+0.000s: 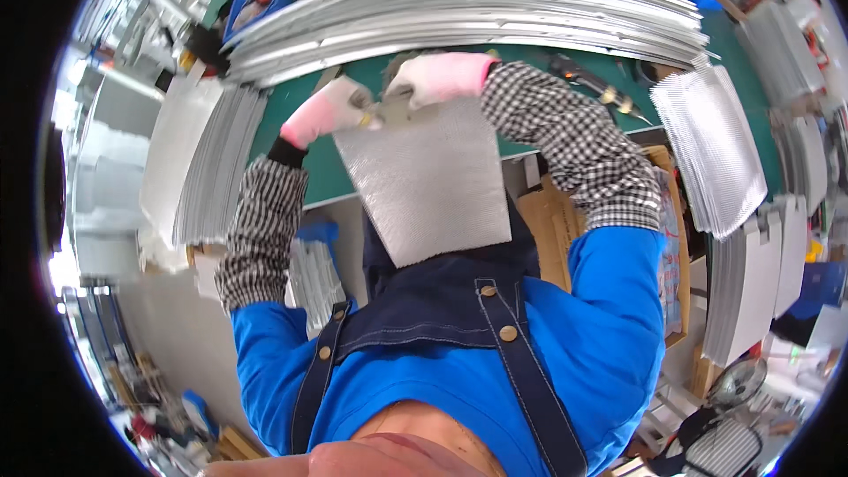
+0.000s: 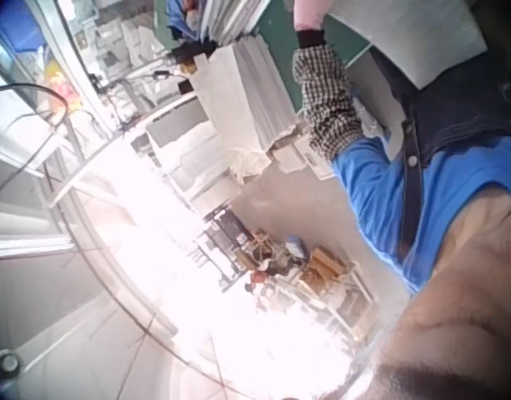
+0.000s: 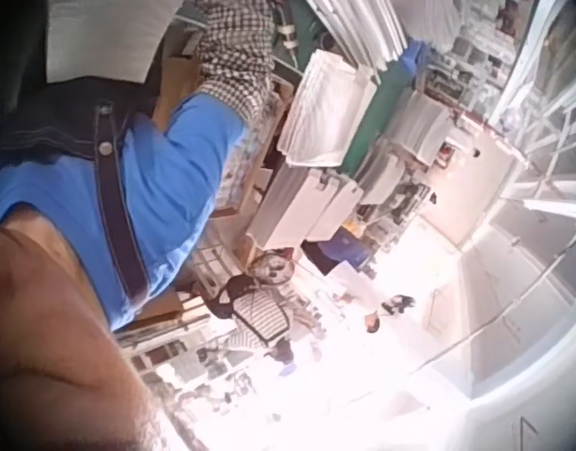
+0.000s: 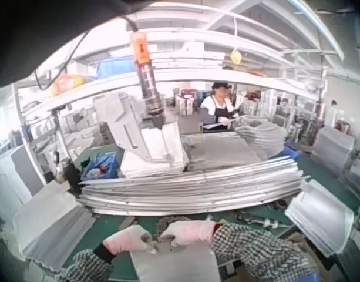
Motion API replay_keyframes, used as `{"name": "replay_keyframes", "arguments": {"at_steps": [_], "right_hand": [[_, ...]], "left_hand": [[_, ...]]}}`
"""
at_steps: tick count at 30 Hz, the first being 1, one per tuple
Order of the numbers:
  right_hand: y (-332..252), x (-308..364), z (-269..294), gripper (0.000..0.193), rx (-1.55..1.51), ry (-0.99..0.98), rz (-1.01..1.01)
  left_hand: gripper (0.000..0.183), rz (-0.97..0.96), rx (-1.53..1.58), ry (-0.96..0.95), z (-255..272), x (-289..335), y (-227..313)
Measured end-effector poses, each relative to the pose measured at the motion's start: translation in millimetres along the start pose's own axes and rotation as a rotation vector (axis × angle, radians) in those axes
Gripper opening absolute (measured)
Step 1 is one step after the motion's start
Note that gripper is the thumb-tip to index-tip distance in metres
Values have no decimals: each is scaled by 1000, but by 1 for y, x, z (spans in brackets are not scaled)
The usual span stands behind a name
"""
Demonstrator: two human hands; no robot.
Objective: The person assembles air filters by inserting a mesh screen into a white frame and securing it with a power drill. They repeatedly pick up frames and screens, align them, and fasten them together before stacking the completed units on a nearby pile.
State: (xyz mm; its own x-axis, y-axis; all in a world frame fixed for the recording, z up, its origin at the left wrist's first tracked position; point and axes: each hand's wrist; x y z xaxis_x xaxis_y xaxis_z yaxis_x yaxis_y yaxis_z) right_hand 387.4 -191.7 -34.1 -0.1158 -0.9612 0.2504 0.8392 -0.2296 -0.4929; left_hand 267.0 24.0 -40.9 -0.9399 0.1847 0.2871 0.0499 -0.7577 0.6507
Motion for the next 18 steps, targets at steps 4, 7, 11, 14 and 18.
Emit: {"name": "replay_keyframes", "arguments": {"at_steps": [4,7,11,14,18], "right_hand": [[36,3,3,49,-9,101,51],[81,15,27,42,-10,517,-316],[160,50,35,25,643,632,-837],[167,62,35,25,702,597,-940],[176,81,38,24,862,547,-805]], "left_hand": [[43,-109,422,216,-8,18,-25],[50,-51,922,474,-50,29,-59],[47,-88,1195,643,-93,12,-78],[46,-116,1214,704,-99,13,-76],[43,-115,1189,709,-100,12,-76]]}}
Point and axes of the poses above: each hand's wrist, its own x-axis away from the middle knuckle, its own z-axis out of the back of the hand, y = z × x, and after that the axes turned 3 degrees about x, right-handed
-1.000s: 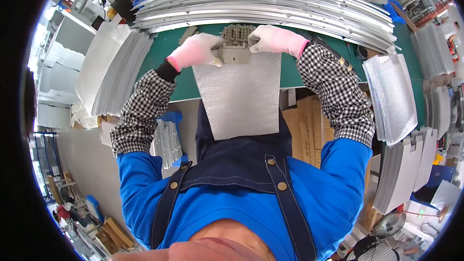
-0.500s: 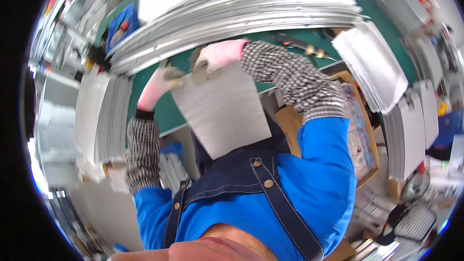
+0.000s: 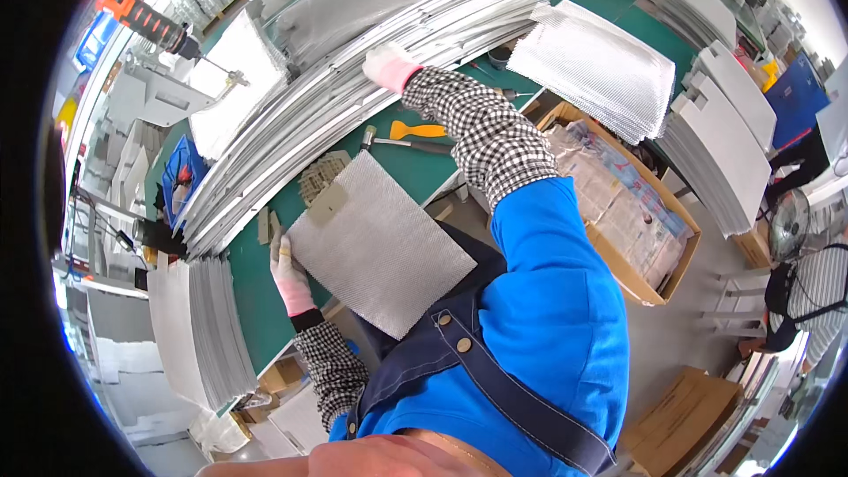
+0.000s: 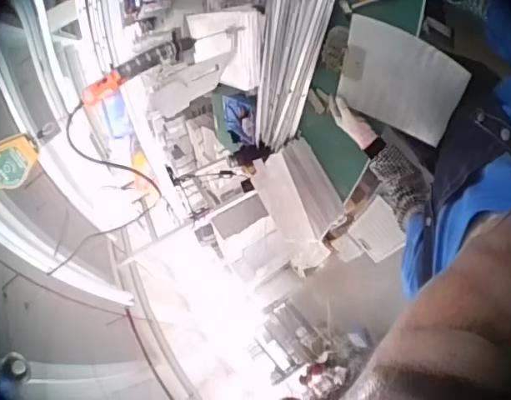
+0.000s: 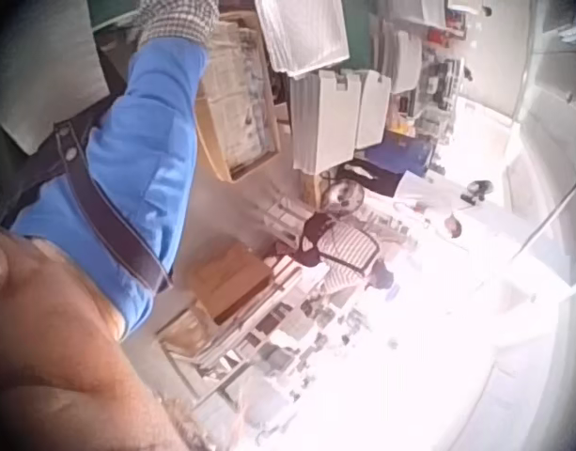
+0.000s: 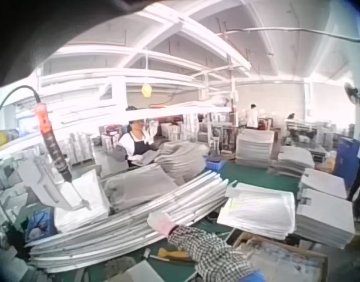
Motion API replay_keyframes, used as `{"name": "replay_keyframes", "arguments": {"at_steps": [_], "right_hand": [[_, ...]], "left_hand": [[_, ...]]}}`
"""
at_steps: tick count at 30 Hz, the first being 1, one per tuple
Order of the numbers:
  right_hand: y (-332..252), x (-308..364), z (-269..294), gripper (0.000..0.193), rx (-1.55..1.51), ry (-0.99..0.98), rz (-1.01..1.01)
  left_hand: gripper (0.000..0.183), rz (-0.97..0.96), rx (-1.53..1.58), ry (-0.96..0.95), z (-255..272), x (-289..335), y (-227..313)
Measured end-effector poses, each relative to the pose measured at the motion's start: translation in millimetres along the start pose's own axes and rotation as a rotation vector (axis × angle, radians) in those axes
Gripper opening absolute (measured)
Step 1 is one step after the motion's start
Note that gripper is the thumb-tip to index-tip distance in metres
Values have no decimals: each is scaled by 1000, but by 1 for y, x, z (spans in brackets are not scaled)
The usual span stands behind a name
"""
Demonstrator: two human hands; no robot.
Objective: The person assembles air filters by inserting a mesh screen into a white frame and securing it with a power drill. They repeatedly pick up frames and screens, align them, and fasten them together before stacking the completed units on a nearby pile.
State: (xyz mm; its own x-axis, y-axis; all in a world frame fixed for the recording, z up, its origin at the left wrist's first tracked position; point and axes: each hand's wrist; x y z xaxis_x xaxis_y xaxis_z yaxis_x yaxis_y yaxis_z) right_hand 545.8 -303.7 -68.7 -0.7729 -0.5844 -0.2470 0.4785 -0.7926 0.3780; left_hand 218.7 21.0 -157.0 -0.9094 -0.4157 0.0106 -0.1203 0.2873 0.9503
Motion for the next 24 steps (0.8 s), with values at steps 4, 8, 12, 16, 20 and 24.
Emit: {"name": "replay_keyframes", "arguments": {"at_steps": [4,8,12,16,20,24], "right_hand": [[18,11,29,28,-76,360,101],[41,44,62,31,-260,308,230],[107,97,70,38,-294,501,251],[163,171,109,56,-342,86,-79],[166,228,139,56,-412,-91,-163],[125,230,143,47,-582,-46,-60]], "left_hand": [[39,11,5,31,-1,1,1],[46,-91,-260,37,-10,5,7],[49,-178,-309,-35,-54,42,46],[63,33,-106,-35,-20,23,26],[60,-4,-153,-44,-10,14,20],[57,-97,-293,-2,-25,27,28]]}}
Point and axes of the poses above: each hand's wrist, its own x-axis away from the middle knuckle, its own z-axis out of the back of the hand, y = z × x, and after that the axes turned 3 degrees about x, right-handed
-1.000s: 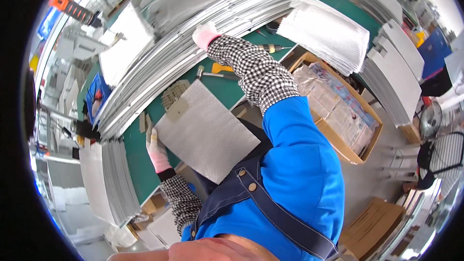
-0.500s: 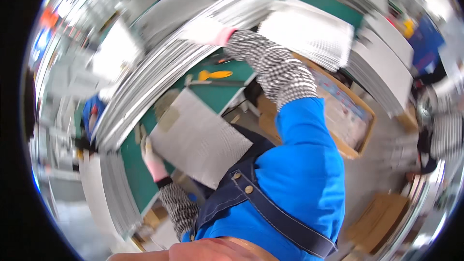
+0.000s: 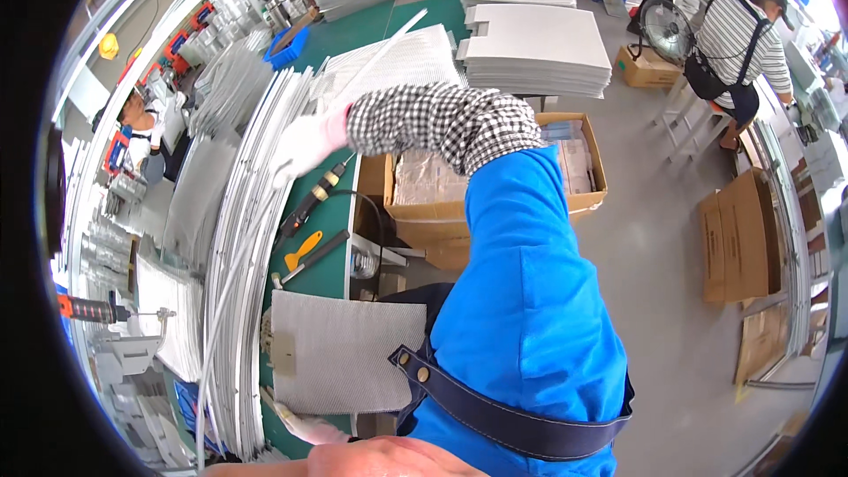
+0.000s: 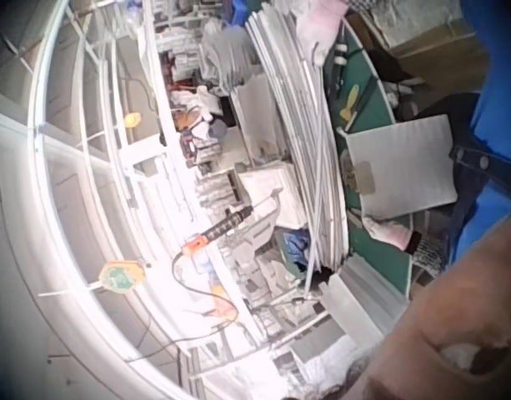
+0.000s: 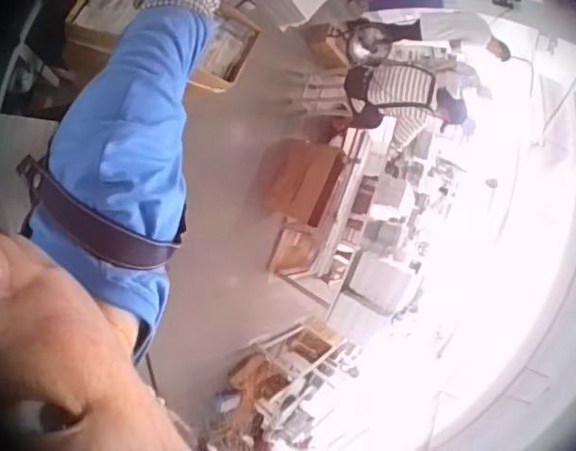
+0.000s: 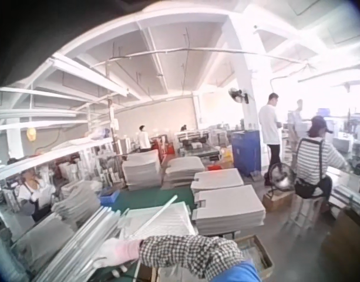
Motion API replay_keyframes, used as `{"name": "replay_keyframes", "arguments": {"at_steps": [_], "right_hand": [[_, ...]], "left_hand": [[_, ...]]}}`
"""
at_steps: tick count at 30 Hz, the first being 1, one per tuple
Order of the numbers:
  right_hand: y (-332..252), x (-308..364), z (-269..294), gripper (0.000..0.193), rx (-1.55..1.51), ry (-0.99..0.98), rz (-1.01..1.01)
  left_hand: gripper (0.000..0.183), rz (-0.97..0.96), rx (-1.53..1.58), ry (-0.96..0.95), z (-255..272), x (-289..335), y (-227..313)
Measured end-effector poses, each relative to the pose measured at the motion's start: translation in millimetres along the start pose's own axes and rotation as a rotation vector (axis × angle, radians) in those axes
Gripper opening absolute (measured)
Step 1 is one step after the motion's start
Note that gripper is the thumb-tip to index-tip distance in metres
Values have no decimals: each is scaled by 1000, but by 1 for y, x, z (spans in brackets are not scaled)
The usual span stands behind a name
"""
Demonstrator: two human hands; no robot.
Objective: The person assembles air filters by inserting a mesh screen into a white frame and securing it with a power drill. They repeatedly pick up frames and screens, align them, and fasten them together before stacking the completed units on a nearby pile.
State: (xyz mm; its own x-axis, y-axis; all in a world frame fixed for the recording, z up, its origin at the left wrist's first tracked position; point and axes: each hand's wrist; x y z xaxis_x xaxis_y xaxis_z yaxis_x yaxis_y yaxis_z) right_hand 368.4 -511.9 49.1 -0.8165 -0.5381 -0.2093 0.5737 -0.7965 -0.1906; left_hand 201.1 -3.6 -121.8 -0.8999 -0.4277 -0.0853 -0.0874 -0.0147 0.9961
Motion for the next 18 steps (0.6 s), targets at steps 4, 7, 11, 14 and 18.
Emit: {"name": "replay_keyframes", "arguments": {"at_steps": [4,7,11,14,18], "right_hand": [[-79,-41,-21,47,-191,19,394],[-145,-72,-45,31,-177,200,714],[-222,-97,-65,20,-168,140,864],[-254,-101,-83,18,-245,83,901],[-276,-88,-83,18,-210,2,937]], "left_hand": [[54,-100,-119,59,-7,33,29],[48,-124,-187,174,-35,68,70],[23,-192,-157,288,-66,82,94],[18,-104,-195,324,-60,82,92],[29,-102,-83,310,-46,101,77]]}}
Point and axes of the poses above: each hand's wrist, its own x-axis away from the middle knuckle, its own z-axis out of the back of the hand, y = z × x, and after that the axes turned 3 degrees about x, right-handed
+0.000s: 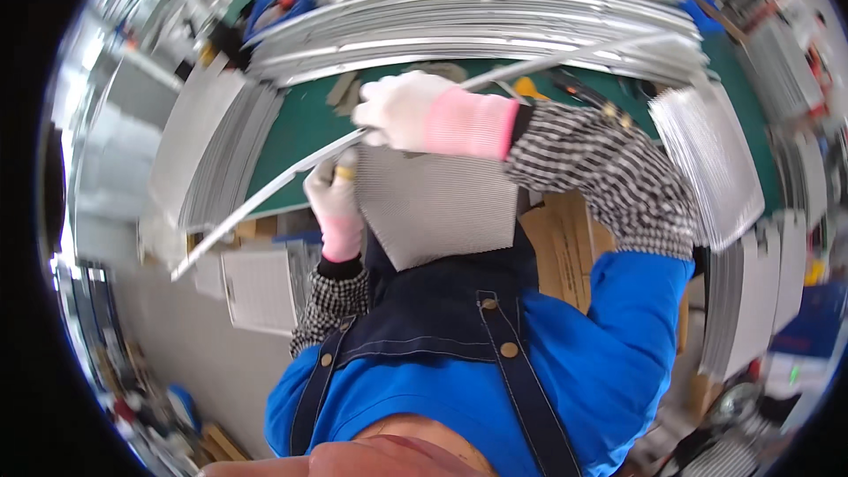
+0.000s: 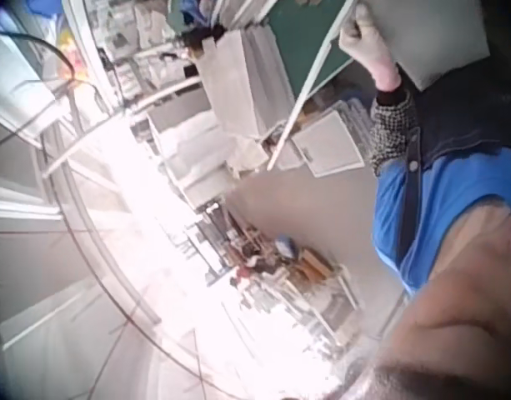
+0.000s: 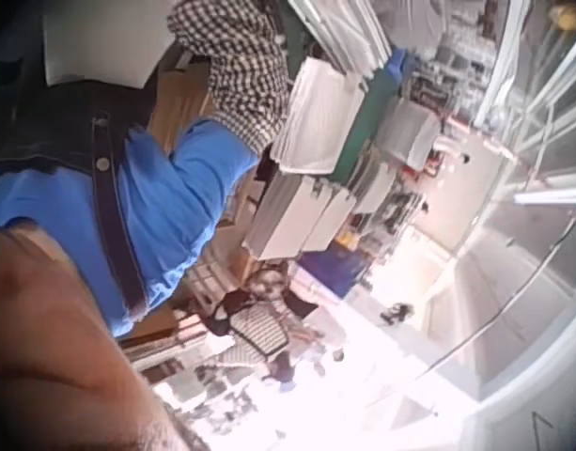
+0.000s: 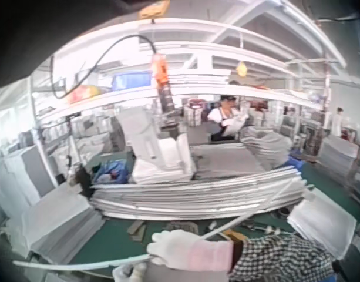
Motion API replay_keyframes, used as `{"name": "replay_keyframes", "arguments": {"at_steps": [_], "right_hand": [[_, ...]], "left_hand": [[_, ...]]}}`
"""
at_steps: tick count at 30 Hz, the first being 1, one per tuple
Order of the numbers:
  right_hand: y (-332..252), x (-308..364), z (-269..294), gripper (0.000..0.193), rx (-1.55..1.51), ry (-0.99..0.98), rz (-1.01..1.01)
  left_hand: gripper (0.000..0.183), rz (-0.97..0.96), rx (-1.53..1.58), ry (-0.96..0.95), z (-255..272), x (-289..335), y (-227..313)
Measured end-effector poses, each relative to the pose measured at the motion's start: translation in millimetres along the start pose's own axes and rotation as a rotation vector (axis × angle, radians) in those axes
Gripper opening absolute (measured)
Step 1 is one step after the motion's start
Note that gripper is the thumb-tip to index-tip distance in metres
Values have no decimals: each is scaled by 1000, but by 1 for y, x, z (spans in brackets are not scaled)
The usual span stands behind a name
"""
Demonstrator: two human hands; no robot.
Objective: The person assembles air filters by inserting a mesh screen into a white frame and securing it with a power drill. They repeatedly pick up frames and screens, align them, and fasten them together before stacking the completed units on a nearby pile.
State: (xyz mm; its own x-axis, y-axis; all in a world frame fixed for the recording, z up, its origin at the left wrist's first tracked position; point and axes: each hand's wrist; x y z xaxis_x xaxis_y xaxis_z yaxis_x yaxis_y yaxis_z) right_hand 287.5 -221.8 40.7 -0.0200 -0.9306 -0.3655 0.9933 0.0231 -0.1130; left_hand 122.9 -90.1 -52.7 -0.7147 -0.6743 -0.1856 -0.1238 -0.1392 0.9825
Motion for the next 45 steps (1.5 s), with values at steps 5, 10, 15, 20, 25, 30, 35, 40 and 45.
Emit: {"name": "replay_keyframes", "arguments": {"at_steps": [5,10,15,20,25,30,35,40,45], "right_hand": [[16,9,19,20,-214,-216,-66],[20,24,25,25,-414,-396,-237],[10,28,16,25,-418,-267,-149],[33,57,36,24,-325,-359,-273],[30,58,41,25,-259,-377,-144],[24,70,33,23,-422,-332,-271],[52,111,72,18,-336,-421,-803],[42,107,59,17,-244,-363,-637],[27,90,49,17,-66,-309,-394]], "left_hand": [[24,-34,252,21,3,1,1],[33,34,362,-139,-1,-4,2],[49,123,449,-254,3,-11,9],[48,101,503,-269,10,-10,-1],[43,83,503,-262,11,-5,-4],[40,112,436,-330,12,-3,7],[41,88,577,-363,33,-10,-7],[29,20,722,-350,25,-8,-26],[38,50,535,-315,54,-3,4]]}}
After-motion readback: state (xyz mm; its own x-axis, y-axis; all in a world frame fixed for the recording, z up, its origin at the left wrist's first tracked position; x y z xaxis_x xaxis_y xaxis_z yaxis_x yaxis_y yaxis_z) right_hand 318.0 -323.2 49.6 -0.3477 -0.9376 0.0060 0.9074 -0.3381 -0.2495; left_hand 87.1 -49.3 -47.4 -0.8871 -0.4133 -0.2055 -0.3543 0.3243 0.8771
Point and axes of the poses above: each hand's wrist, its own x-axis away from the middle knuckle, its own z-axis out of the back of the hand, y = z × x, and after that the axes turned 3 degrees about x, right-handed
